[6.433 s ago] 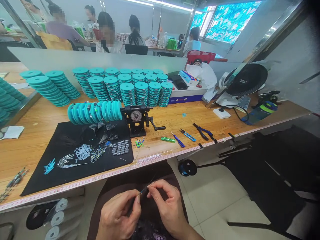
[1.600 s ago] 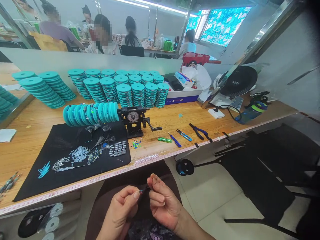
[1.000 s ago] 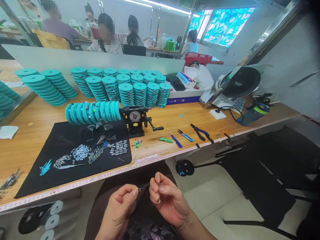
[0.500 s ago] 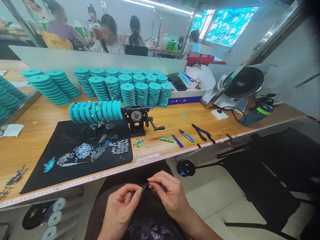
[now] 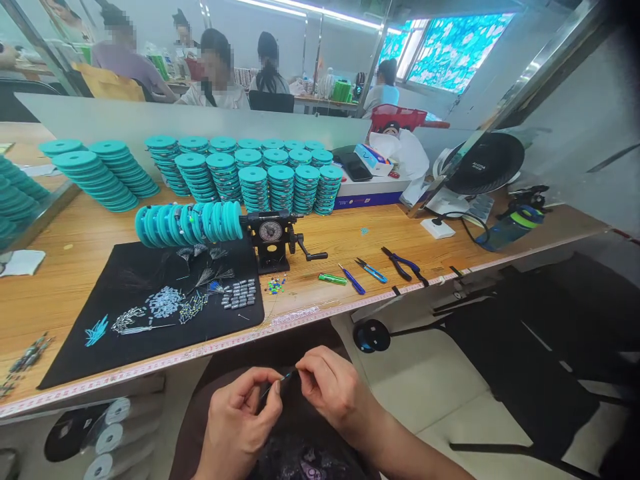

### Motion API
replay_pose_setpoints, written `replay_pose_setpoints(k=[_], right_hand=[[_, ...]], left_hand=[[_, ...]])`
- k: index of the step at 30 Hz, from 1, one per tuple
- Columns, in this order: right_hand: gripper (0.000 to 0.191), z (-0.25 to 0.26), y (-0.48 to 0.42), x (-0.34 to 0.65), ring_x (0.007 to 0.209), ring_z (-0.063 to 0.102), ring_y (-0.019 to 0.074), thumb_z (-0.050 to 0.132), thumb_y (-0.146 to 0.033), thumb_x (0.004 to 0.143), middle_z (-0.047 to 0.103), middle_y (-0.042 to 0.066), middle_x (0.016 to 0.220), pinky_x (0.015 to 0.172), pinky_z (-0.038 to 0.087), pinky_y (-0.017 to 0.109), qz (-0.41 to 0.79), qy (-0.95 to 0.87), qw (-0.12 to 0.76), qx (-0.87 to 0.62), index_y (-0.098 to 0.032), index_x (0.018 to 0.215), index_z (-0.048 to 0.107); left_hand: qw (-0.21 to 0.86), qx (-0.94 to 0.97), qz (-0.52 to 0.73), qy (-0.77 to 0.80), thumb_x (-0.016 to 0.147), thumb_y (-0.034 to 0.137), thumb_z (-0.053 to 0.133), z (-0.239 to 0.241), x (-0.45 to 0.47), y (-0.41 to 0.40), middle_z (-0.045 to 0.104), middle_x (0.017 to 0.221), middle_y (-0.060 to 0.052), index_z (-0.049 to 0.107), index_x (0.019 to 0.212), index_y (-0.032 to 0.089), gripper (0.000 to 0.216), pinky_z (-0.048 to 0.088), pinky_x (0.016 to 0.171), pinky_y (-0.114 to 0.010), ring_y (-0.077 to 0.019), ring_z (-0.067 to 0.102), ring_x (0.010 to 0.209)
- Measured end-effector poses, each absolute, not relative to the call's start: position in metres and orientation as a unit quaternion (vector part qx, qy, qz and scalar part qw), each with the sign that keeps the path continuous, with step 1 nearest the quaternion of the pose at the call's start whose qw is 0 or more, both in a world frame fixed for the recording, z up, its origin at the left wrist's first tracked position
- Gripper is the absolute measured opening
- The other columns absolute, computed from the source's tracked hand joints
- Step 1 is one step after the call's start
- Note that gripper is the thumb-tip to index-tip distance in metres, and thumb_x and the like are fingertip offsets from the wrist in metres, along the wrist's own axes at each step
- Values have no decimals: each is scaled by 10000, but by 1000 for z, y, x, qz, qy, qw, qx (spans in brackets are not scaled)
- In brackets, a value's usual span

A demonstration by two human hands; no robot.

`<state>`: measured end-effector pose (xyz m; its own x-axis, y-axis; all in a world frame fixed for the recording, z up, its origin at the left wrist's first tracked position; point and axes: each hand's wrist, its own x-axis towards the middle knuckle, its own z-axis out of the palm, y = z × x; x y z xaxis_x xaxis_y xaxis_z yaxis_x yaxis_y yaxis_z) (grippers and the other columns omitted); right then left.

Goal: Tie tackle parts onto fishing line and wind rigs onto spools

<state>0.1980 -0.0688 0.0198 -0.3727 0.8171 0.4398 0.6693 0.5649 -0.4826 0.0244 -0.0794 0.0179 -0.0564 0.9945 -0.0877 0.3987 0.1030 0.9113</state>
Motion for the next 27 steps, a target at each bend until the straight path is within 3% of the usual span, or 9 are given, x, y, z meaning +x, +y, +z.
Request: replay_pose_setpoints(k=[4,9,12,14,16,18,22,24,27], right_hand=[[133,14,-71,188,670,597,152,505,-51,877,600,31,740,610,501,258,96,-771,404,-483,-180,885,533],[111,11,-69,181,676,586,145,500,-96,888,598,28,767,594,478,246,194,-692,439,-540,-191,884,558],[117,16,-63,189,690,578,145,487,-120,907,598,33,798,617,474,253,255,-716,395,-516,-193,902,578],[135,22,-59,196,698,572,148,476,-115,904,587,33,795,634,469,259,259,-741,371,-496,-191,906,587],[148,28,-57,201,699,569,150,475,-102,892,579,32,784,627,459,258,259,-756,352,-487,-187,906,594],[151,33,-56,201,693,566,150,479,-93,879,582,33,780,613,447,255,264,-765,337,-482,-182,899,599],[159,41,-58,196,698,567,152,483,-83,869,604,37,790,607,434,255,268,-771,328,-475,-182,887,605],[154,42,-58,196,699,567,151,489,-90,873,605,34,789,608,436,253,270,-770,335,-472,-187,883,608],[133,38,-52,208,692,560,148,500,-132,897,599,29,778,626,447,256,251,-741,383,-491,-192,875,616]], left_hand=[[397,538,376,641,743,355,618,19,25,-80,163,521,85,699,679,177,205,168,451,-241,-98,163,479],[518,490,346,610,791,460,616,5,18,-76,175,511,96,694,745,150,323,158,441,-214,-91,162,479],[573,508,311,562,834,497,587,10,1,-67,381,501,67,706,864,165,354,300,451,-199,-112,349,470],[543,568,287,548,844,453,603,20,-16,-60,655,757,-31,703,1021,204,321,472,658,-245,-195,592,708],[468,637,269,550,847,400,615,32,-30,-54,693,1071,-76,684,1103,256,302,463,895,-308,-263,616,1007],[411,685,250,547,857,377,606,42,-37,-48,679,1153,-66,676,1102,283,272,441,942,-309,-267,601,1078],[459,701,204,506,900,410,548,47,-18,-44,704,943,-35,667,1032,261,231,469,676,-230,-192,638,802],[528,670,194,485,930,436,491,44,-3,-44,641,741,-6,647,899,219,269,402,548,-210,-141,564,624],[631,572,228,472,922,480,492,34,13,-47,515,599,41,572,786,181,338,323,489,-191,-91,433,515]])
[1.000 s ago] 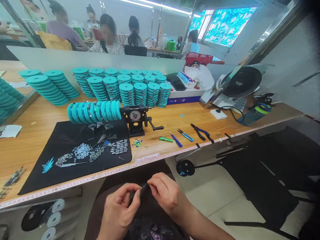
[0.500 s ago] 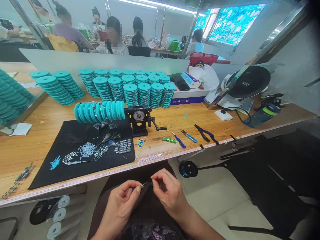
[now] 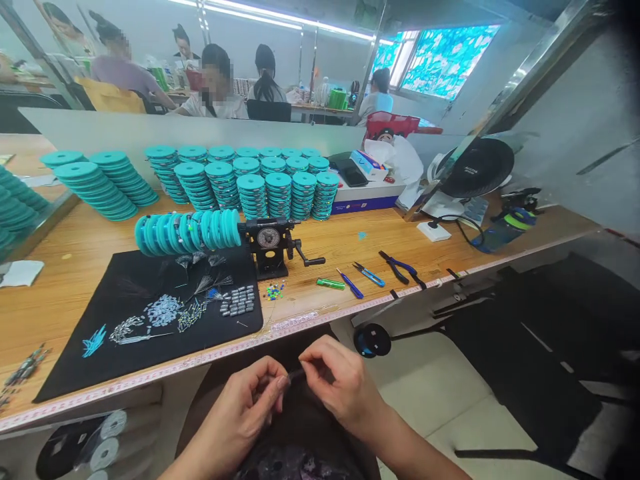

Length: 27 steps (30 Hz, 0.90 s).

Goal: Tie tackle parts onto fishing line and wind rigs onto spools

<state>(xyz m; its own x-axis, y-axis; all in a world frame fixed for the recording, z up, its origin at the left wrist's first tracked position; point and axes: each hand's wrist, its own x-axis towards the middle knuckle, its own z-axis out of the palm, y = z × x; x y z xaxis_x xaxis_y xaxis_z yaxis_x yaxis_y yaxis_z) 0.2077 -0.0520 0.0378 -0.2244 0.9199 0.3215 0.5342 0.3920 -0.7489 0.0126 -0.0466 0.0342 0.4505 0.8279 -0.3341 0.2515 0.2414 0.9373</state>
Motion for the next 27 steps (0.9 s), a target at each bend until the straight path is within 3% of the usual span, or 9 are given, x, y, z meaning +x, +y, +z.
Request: replay_pose_setpoints(k=[3,6,8,10,15,21,27], right_hand=[[110,26,-45,222,703,559,152,525,-202,915,624,40,817,645,451,268,239,-637,451,-578,-192,886,631],[119,14,-46,223,746,591,158,628,-286,870,660,43,858,670,463,269,417,-543,435,-584,-184,923,660],[223,10,-52,214,753,604,155,711,-324,810,670,37,870,673,469,263,560,-505,401,-520,-181,977,670],[287,11,-59,203,745,599,147,756,-337,775,668,32,880,666,463,255,613,-492,390,-479,-182,1005,680],[208,18,-64,187,725,585,142,682,-355,858,655,16,754,704,449,263,595,-484,432,-475,-160,787,680],[257,19,-66,186,659,541,122,677,-391,857,636,2,697,657,423,243,633,-435,434,-472,-154,774,626],[267,23,-72,185,684,520,135,657,-401,863,578,-5,699,681,418,258,613,-452,433,-482,-162,762,596]], left_hand=[[721,459,262,449,874,518,564,25,15,-49,480,565,63,544,776,169,363,254,446,-173,-61,352,465],[771,383,275,428,846,515,615,20,15,-51,489,569,64,551,787,168,357,176,410,-169,-45,316,439],[783,367,276,420,830,510,641,18,16,-52,487,561,64,557,763,166,360,162,407,-169,-41,303,434],[784,361,280,420,802,513,673,17,18,-53,477,540,65,559,727,163,376,180,416,-168,-43,304,438],[794,346,276,415,836,519,629,9,18,-56,530,556,39,588,752,161,371,214,419,-166,-48,360,440],[791,360,286,403,857,485,610,3,15,-61,552,573,26,601,798,155,335,252,441,-173,-54,402,447],[743,424,302,421,822,511,634,12,19,-61,400,572,61,545,709,174,366,205,452,-198,-76,273,495]])
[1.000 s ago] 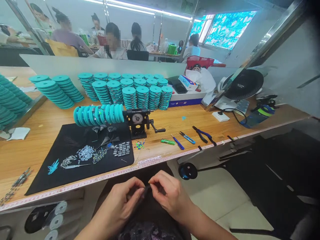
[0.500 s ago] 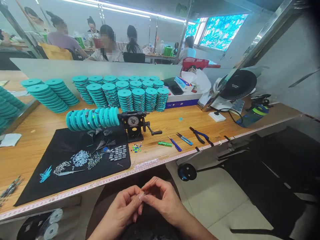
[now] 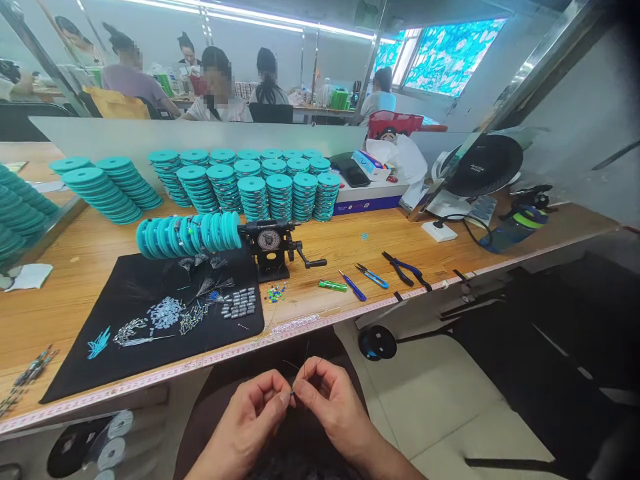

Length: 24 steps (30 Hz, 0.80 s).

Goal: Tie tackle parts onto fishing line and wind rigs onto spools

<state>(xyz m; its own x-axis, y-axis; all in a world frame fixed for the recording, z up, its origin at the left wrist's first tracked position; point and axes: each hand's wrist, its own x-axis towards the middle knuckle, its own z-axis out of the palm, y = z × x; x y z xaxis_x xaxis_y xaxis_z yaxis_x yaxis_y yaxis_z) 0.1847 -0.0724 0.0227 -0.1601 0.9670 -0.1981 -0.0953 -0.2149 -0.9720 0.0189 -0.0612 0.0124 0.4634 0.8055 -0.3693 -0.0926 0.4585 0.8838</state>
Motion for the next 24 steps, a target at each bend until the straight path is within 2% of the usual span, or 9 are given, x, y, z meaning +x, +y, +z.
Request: replay_pose_setpoints(k=[3,8,13,17,24], right_hand=[[293,24,-75,182,692,504,138,654,-421,859,544,-8,701,689,417,264,610,-435,448,-487,-166,743,568],[314,26,-78,177,695,475,132,625,-447,873,508,-11,721,691,413,261,606,-397,479,-495,-171,754,537],[310,25,-79,178,687,478,141,627,-439,868,526,2,716,661,413,268,573,-432,469,-514,-166,746,546],[311,24,-80,178,675,460,136,630,-436,866,505,-4,710,646,411,265,571,-429,472,-518,-169,735,538],[313,24,-79,176,666,474,127,622,-433,883,513,-9,699,655,410,257,583,-403,496,-502,-164,740,549]], left_hand=[[698,472,314,437,825,512,621,19,22,-62,393,601,49,528,671,173,383,218,481,-209,-94,260,540],[690,475,305,452,854,558,542,24,26,-66,332,581,61,536,706,177,409,183,485,-225,-101,227,534],[619,551,305,470,887,495,504,29,25,-65,416,643,22,538,713,182,359,293,539,-229,-129,331,593],[542,625,279,488,910,439,459,32,24,-64,391,613,27,496,659,190,355,314,553,-232,-134,346,583],[568,607,296,471,920,443,470,34,25,-64,520,682,-2,599,746,180,341,373,590,-217,-143,439,627]])
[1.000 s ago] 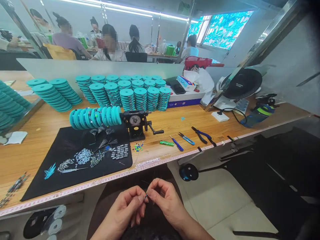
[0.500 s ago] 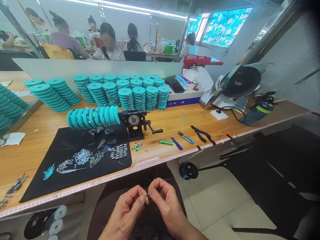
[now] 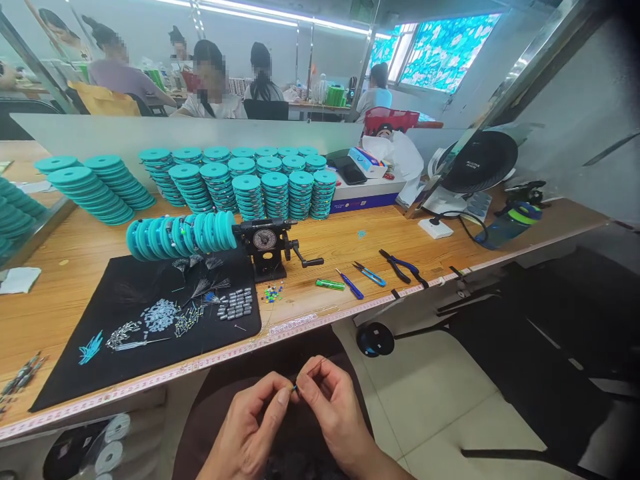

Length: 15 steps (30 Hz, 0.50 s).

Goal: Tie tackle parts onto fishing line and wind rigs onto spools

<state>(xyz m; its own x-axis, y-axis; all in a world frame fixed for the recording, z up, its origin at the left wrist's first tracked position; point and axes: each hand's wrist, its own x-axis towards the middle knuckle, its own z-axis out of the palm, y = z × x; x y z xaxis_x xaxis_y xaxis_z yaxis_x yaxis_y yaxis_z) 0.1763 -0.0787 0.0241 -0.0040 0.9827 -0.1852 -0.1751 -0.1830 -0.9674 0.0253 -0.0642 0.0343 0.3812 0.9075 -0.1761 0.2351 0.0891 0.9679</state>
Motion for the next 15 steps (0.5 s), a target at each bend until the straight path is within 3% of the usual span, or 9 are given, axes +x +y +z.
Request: replay_pose_setpoints(k=[8,15], right_hand=[[201,13,-75,181,742,530,155,706,-363,833,577,12,774,685,421,260,545,-477,487,-488,-174,798,644],[276,-1,-67,165,715,495,159,647,-415,865,546,12,730,681,411,272,577,-467,470,-478,-171,744,608]], left_hand=[[553,631,272,472,923,449,465,30,21,-60,452,646,21,572,747,171,346,343,575,-217,-130,387,609],[509,663,272,476,943,435,393,21,5,-59,466,653,15,556,741,175,367,321,585,-234,-132,420,609]])
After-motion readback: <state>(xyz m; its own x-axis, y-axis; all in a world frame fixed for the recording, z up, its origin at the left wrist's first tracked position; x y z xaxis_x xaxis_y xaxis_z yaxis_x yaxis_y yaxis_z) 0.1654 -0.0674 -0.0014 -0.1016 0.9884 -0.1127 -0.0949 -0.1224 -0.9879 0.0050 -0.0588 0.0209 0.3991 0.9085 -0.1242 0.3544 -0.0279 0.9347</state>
